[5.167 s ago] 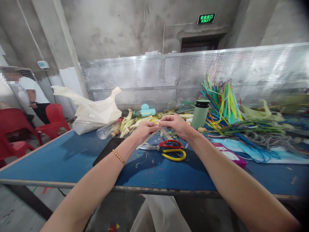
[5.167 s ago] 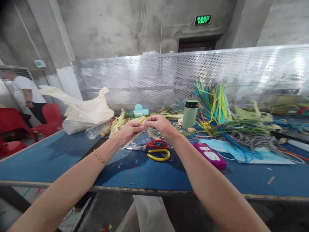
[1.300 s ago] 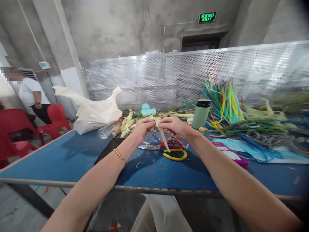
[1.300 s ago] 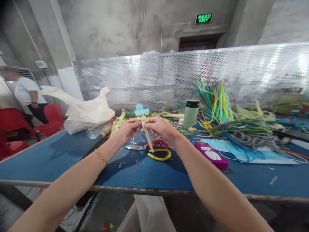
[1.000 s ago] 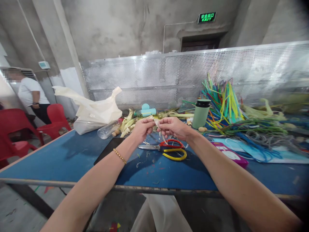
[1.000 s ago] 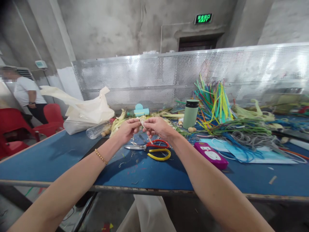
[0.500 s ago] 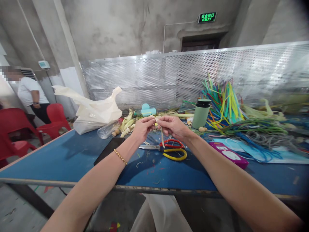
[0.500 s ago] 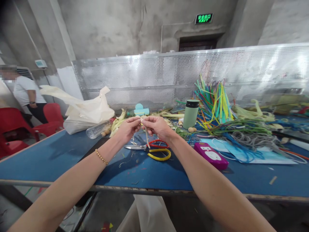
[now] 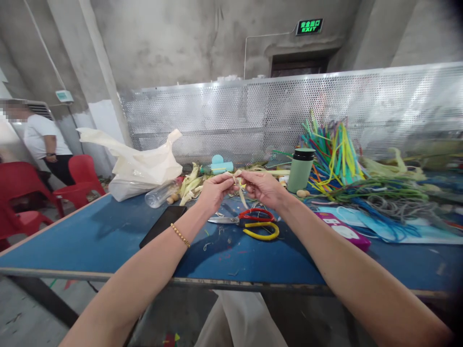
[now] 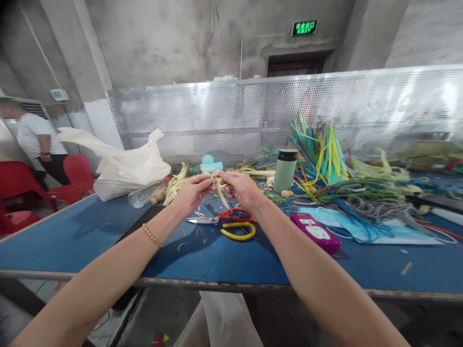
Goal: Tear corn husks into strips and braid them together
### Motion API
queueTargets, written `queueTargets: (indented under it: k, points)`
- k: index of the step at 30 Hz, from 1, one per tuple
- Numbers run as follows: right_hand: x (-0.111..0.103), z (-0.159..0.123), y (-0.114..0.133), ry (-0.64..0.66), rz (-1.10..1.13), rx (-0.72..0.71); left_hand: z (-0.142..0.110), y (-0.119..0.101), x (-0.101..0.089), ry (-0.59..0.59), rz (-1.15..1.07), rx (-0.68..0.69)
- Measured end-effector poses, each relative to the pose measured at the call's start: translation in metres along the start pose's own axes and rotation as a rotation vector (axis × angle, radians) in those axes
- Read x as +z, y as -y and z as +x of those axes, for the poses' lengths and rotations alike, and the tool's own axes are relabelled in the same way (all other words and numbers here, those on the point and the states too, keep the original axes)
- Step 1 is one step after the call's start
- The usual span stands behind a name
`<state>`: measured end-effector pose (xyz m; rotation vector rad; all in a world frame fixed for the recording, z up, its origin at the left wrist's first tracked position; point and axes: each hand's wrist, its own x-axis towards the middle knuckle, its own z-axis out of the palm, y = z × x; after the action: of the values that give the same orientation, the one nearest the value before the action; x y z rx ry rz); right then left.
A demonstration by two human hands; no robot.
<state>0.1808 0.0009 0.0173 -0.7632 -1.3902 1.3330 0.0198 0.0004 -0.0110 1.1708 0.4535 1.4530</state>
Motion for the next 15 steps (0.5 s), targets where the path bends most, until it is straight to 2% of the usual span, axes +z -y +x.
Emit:
queueTargets:
  k: [3, 6, 12, 14, 15]
  points:
    - [0.005, 0.002, -0.006, -0.053, 0.126, -0.077, -0.001, 0.004, -0.001, 0.048, 0.019, 0.006]
    - [0.008, 0.003, -0.01, -0.145, 0.134, -0.109, 0.0, 0.004, -0.001, 0.071, 0.007, 0.005]
    - [0.007, 0.003, -0.006, -0.28, 0.027, 0.02, 0.002, 0.002, -0.001, -0.018, -0.005, 0.035]
    - [0.003, 0.002, 0.0, -0.369, -0.048, 0.0, 0.003, 0.001, -0.003, -0.035, 0.023, 0.053]
    - [0.0, 0.002, 0.003, -0.419, -0.097, -0.058, 0.003, 0.001, -0.004, -0.034, 0.056, 0.062]
